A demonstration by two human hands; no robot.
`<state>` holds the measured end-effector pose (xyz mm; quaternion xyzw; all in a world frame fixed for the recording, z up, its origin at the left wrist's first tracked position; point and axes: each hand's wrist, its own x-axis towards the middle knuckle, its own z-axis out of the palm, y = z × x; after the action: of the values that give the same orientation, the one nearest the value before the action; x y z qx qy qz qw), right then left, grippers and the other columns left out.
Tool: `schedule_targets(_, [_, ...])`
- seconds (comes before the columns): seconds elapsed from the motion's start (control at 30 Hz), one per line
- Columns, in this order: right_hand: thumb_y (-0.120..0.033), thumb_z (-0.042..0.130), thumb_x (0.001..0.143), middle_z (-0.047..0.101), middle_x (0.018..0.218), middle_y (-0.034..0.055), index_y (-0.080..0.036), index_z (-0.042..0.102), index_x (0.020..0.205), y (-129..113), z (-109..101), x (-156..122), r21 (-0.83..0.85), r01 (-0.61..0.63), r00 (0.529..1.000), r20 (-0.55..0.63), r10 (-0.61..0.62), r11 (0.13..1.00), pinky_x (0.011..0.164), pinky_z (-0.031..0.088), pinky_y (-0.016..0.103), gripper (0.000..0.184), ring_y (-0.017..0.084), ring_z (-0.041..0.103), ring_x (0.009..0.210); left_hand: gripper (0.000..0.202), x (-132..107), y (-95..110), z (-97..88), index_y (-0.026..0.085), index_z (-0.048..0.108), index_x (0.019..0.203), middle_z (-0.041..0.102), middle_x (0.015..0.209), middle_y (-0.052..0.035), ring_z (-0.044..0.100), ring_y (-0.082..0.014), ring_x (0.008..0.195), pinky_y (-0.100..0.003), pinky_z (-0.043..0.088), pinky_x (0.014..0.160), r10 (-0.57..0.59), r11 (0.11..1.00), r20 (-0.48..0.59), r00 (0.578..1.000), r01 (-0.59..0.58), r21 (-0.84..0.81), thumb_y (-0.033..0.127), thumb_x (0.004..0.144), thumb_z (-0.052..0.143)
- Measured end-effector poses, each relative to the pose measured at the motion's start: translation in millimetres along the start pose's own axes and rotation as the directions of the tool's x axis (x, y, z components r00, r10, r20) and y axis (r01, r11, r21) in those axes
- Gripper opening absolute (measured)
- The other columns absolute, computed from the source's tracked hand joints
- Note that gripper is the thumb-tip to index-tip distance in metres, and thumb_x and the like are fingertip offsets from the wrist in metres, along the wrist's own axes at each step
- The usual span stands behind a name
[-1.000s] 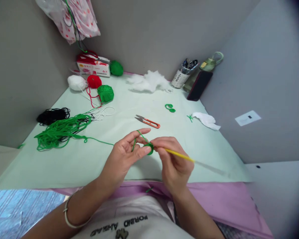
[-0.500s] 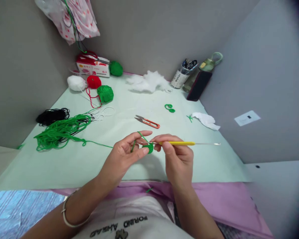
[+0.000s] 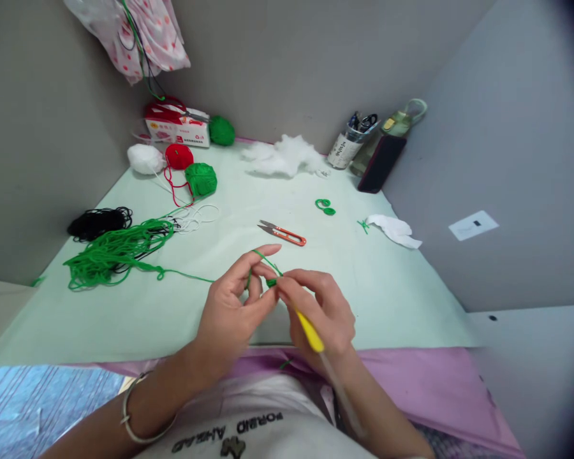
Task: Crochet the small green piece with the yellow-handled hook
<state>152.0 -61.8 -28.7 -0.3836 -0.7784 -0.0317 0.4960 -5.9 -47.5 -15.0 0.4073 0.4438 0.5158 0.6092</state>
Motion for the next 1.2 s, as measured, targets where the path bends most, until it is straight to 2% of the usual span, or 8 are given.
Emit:
schedule_targets(0.13, [-0.012,0.060,0.103,0.079,0.105,0.0075,-0.030,0.077,0.121,2,1,1,0.174,-0.156,0.982,-0.079,0.172,0.972,0.074,0.063,0.037,0.031,0.021,0.075,0.089,0.047,6,6,-4.3,0.021,0.080,0.125,0.053,0.065,0.0080,0.033,-0.0049,0.053,-0.021,0.043,0.064,-0.210,0.916,0.234,0.949,0.275,-0.293,0.031,0.080,0.092])
schedule_targets(0.2, [-0.016,0.058,0.105,0.078,0.094,0.0048,-0.028,0.079,0.112,3,-1,6,0.420,-0.282,0.931,-0.100,0.352,0.863,0.069,0.061,0.035,0.025,0.018,0.071,0.078,0.039,9,9,-6.4,0.021,0.083,0.121,0.047,0.061,0.0104,0.023,-0.0032,0.049,-0.021,0.043,0.065,-0.219,0.891,0.254,0.942,0.300,-0.342,0.028,0.083,0.090])
schedule_targets(0.27, [-0.022,0.059,0.106,0.077,0.089,0.0038,-0.027,0.080,0.104,4,-2,11,0.588,-0.350,0.880,-0.061,0.471,0.729,0.064,0.058,0.034,0.022,0.017,0.069,0.074,0.039,10,10,-6.7,0.024,0.084,0.119,0.055,0.067,0.0074,0.032,-0.0038,0.053,-0.021,0.044,0.067,-0.172,0.907,0.246,0.954,0.251,-0.339,0.026,0.081,0.091])
schedule_targets(0.4, [-0.024,0.064,0.105,0.080,0.097,0.0055,-0.026,0.082,0.103,4,1,15,0.634,-0.384,0.885,0.046,0.463,0.671,0.068,0.059,0.033,0.018,0.019,0.073,0.085,0.038,8,4,-4.8,0.029,0.084,0.119,0.069,0.089,0.0000,0.059,-0.0119,0.081,-0.023,0.045,0.079,-0.098,0.951,0.231,0.968,0.159,-0.264,0.029,0.082,0.092])
schedule_targets(0.7, [-0.017,0.063,0.104,0.076,0.093,0.0033,-0.026,0.081,0.104,2,-3,9,0.553,-0.362,0.888,-0.040,0.457,0.751,0.070,0.057,0.032,0.020,0.016,0.069,0.080,0.047,6,-1,-5.2,0.031,0.078,0.128,0.063,0.084,0.0044,0.052,-0.0107,0.075,-0.024,0.044,0.079,-0.054,0.982,0.113,0.992,0.073,-0.173,0.027,0.083,0.091])
schedule_targets(0.9, [-0.029,0.063,0.105,0.075,0.085,0.0031,-0.023,0.079,0.094,10,-4,12,0.694,-0.432,0.822,0.039,0.569,0.576,0.063,0.058,0.030,0.019,0.015,0.066,0.068,0.038,5,4,-6.8,0.026,0.082,0.122,0.064,0.086,0.0009,0.053,-0.0129,0.077,-0.025,0.045,0.077,-0.089,0.975,0.203,0.975,0.126,-0.181,0.032,0.085,0.089])
schedule_targets(1.03, [-0.024,0.064,0.104,0.079,0.092,0.0045,-0.025,0.081,0.099,7,2,12,0.637,-0.408,0.867,0.046,0.497,0.654,0.071,0.062,0.033,0.018,0.018,0.073,0.083,0.038,5,3,-2.3,0.026,0.083,0.122,0.069,0.093,-0.0021,0.059,-0.0165,0.086,-0.029,0.048,0.085,-0.077,0.977,0.224,0.972,0.118,-0.178,0.030,0.085,0.088])
schedule_targets(1.2, [-0.010,0.066,0.100,0.079,0.107,0.0059,-0.031,0.080,0.117,1,4,2,0.264,-0.220,0.968,-0.063,0.245,0.939,0.074,0.064,0.034,0.031,0.019,0.075,0.091,0.046,5,2,1.9,0.026,0.082,0.124,0.070,0.087,0.0008,0.054,-0.0109,0.072,-0.024,0.046,0.075,-0.118,0.949,0.153,0.981,0.157,-0.274,0.028,0.079,0.093])
